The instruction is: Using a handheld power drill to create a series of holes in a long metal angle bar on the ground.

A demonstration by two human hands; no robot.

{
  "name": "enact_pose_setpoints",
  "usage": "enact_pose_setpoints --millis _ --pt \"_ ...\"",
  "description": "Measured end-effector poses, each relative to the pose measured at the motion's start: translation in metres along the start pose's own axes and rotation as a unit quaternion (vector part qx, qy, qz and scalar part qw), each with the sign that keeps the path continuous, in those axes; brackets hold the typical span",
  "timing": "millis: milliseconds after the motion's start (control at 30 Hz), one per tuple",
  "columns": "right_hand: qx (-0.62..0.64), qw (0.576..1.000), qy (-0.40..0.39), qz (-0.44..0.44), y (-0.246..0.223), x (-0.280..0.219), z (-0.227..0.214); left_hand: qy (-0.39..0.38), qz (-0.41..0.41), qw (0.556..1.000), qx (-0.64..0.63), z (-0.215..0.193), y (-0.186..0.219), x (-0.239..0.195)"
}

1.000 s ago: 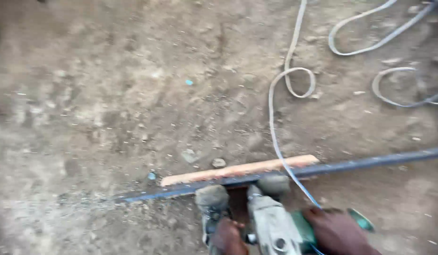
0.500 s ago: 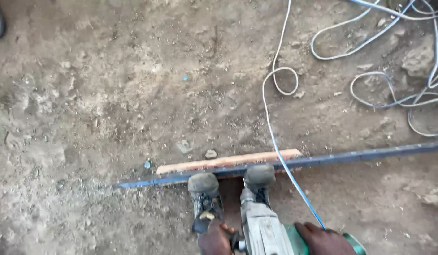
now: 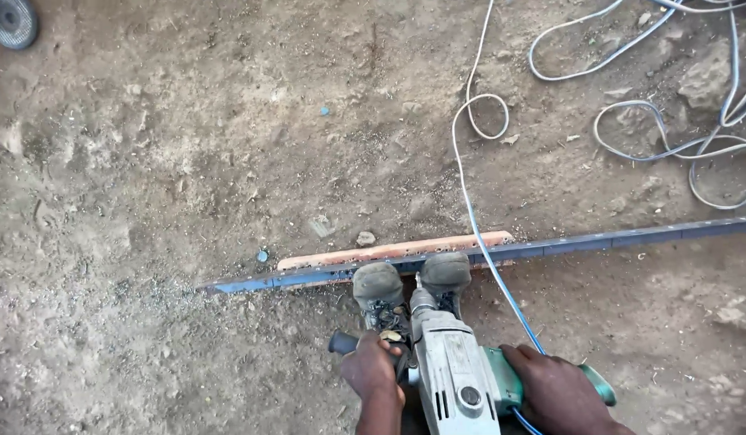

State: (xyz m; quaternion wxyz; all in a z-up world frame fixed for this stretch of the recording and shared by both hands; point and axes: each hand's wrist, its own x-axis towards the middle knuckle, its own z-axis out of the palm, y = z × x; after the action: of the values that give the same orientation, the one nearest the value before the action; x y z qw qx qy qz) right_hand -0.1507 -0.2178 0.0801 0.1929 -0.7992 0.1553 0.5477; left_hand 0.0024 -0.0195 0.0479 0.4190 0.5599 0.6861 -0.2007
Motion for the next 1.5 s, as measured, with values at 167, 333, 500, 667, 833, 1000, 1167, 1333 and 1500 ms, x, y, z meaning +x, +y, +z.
enact_pose_setpoints --millis 167,333,500,667,833,1000,1167,1333,1500 --pt "-0.002 0.999 0.036 0.01 -0.008 -0.004 0.002 -0.02 -0.02 1.0 0.011 -0.002 0.01 -0.002" --pt "0.002 0.999 0.023 0.039 -0.023 -0.016 -0.006 -0.031 -0.009 0.999 0.022 -0.007 0.015 -0.001" --pt "-0.005 0.999 0.018 0.051 -0.025 -0.021 -0.002 -0.041 -0.013 0.999 0.03 -0.013 0.011 0.004" --pt "-0.014 0.998 0.037 0.038 -0.013 -0.012 0.012 -0.034 -0.012 0.999 0.038 -0.006 -0.002 0.011" --pt "-0.013 0.999 0.009 0.052 0.004 -0.002 0.007 -0.024 -0.025 0.998 0.043 0.01 -0.023 0.016" --pt "-0.021 0.998 0.008 0.051 0.038 0.001 0.007 -0.036 -0.022 0.997 0.059 0.032 -0.051 0.008" --pt "-0.024 0.997 -0.022 0.07 0.077 0.018 0.006 -0.028 -0.042 0.998 0.034 0.064 -0.07 -0.001" --pt "0.003 0.998 -0.007 0.066 0.102 0.027 0.003 -0.028 -0.042 0.996 0.075 0.09 -0.085 -0.007" --pt "-0.001 0.996 -0.031 0.08 0.119 0.04 0.006 -0.032 -0.019 0.996 0.076 0.105 -0.093 -0.004"
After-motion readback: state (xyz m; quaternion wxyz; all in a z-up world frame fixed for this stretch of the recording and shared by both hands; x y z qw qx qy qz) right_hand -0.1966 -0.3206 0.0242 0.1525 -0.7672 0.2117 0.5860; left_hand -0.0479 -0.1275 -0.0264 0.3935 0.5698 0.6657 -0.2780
